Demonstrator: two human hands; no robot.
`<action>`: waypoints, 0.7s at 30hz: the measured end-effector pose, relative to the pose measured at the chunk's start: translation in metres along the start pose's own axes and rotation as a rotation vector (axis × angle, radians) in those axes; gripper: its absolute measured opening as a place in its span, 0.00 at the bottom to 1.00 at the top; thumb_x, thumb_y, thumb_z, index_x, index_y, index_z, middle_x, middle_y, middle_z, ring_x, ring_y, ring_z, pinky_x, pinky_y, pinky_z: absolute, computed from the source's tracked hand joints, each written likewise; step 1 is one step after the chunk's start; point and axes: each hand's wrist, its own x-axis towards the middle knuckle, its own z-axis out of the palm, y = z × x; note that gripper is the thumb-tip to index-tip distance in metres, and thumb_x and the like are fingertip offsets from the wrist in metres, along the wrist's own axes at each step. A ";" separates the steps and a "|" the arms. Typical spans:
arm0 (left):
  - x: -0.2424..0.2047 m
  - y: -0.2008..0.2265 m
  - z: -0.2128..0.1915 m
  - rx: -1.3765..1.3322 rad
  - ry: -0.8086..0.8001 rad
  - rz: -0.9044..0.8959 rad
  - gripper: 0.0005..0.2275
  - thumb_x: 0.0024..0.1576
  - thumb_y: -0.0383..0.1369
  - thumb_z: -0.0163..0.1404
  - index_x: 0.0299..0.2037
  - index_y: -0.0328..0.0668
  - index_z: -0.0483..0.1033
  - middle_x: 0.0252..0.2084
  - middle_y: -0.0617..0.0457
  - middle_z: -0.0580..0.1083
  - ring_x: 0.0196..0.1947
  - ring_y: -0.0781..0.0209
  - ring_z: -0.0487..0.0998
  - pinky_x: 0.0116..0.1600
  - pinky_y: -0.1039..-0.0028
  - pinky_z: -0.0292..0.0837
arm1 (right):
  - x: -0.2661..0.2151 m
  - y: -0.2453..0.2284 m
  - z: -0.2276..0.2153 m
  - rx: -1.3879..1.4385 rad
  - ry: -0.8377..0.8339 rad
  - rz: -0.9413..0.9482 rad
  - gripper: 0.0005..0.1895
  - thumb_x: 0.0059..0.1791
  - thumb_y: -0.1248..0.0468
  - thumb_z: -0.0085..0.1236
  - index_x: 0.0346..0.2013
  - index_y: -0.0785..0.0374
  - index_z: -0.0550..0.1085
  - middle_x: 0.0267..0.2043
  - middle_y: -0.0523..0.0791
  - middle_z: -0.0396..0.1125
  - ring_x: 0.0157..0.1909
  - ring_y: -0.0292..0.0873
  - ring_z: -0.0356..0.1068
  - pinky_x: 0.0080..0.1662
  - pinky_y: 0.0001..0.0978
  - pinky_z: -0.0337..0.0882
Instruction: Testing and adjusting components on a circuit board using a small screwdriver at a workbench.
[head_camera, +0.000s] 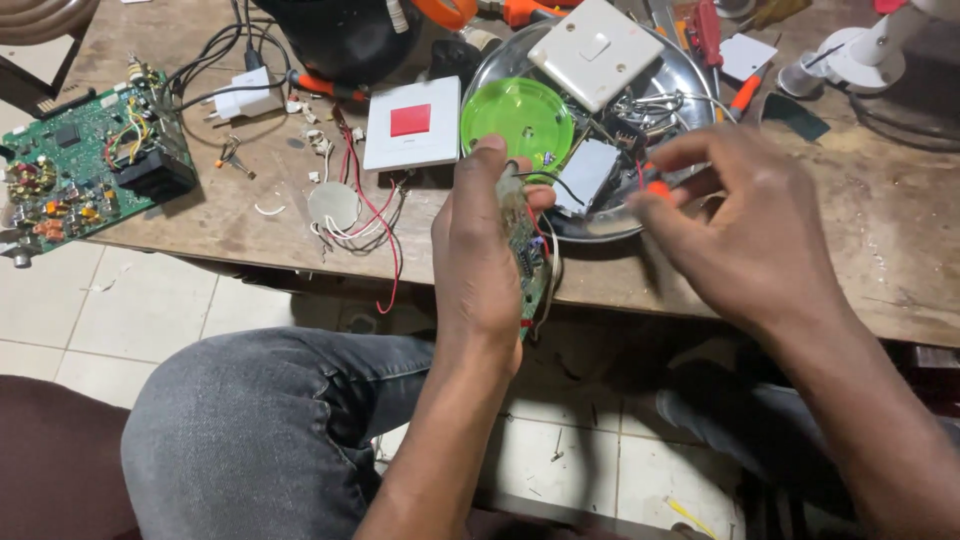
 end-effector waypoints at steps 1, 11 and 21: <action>0.000 0.001 0.000 -0.002 -0.003 0.002 0.22 0.52 0.48 0.42 0.41 0.35 0.78 0.31 0.44 0.77 0.34 0.58 0.76 0.47 0.73 0.66 | 0.000 -0.002 -0.001 -0.002 0.004 -0.002 0.13 0.50 0.61 0.65 0.45 0.63 0.76 0.48 0.51 0.71 0.36 0.44 0.73 0.38 0.38 0.73; 0.001 0.001 0.001 0.062 0.025 -0.031 0.21 0.55 0.47 0.41 0.41 0.39 0.80 0.32 0.46 0.79 0.32 0.59 0.76 0.41 0.73 0.66 | 0.017 0.085 -0.072 0.099 0.313 0.039 0.05 0.64 0.62 0.54 0.55 0.57 0.73 0.47 0.40 0.70 0.41 0.34 0.67 0.39 0.26 0.68; 0.004 -0.007 0.002 0.013 0.050 0.038 0.19 0.56 0.47 0.41 0.39 0.43 0.80 0.29 0.49 0.80 0.30 0.59 0.80 0.38 0.70 0.69 | 0.014 0.062 -0.103 0.109 0.395 0.299 0.08 0.50 0.64 0.57 0.42 0.53 0.81 0.30 0.38 0.74 0.26 0.30 0.72 0.24 0.22 0.69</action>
